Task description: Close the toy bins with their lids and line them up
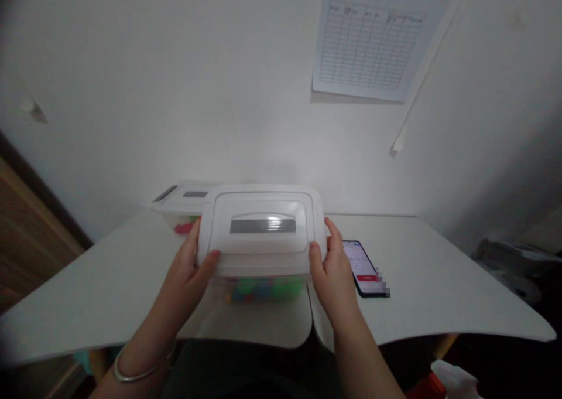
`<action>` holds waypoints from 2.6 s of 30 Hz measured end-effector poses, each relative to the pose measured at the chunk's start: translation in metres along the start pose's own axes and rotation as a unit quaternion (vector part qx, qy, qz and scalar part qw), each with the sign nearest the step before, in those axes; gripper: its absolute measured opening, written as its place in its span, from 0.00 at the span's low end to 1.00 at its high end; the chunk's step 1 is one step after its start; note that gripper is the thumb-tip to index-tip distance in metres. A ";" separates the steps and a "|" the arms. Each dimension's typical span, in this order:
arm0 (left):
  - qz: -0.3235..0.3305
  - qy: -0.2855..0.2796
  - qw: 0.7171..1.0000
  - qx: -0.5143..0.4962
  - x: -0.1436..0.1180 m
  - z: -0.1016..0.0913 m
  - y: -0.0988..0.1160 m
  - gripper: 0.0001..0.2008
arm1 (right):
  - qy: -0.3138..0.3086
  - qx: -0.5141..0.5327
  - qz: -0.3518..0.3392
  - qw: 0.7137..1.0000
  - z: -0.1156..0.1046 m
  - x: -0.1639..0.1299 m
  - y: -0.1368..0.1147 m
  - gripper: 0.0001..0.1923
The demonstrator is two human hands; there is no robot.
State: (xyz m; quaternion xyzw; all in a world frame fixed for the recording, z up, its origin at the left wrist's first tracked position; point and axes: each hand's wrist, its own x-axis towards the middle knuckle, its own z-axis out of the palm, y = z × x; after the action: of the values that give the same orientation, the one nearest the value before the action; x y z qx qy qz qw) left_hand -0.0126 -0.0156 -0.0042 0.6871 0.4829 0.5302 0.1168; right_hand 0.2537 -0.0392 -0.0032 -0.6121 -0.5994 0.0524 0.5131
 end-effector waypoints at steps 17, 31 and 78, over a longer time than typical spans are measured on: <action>-0.019 -0.052 0.993 0.108 -0.002 0.006 -0.027 0.34 | -0.093 -0.091 0.024 0.991 0.006 0.009 0.025 0.33; 0.002 -0.026 1.000 0.006 -0.014 0.007 -0.022 0.32 | -0.065 0.011 0.106 0.992 0.011 0.008 0.023 0.30; -0.356 0.010 0.851 -0.385 0.008 0.003 -0.008 0.28 | -0.119 0.378 0.298 0.869 0.015 0.002 0.015 0.40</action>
State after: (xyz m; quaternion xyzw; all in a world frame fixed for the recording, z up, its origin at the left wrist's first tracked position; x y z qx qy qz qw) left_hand -0.0146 -0.0036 -0.0062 0.3622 0.4526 0.6030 0.5481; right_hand 0.2540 -0.0252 -0.0191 -0.5103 -0.3793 0.4976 0.5900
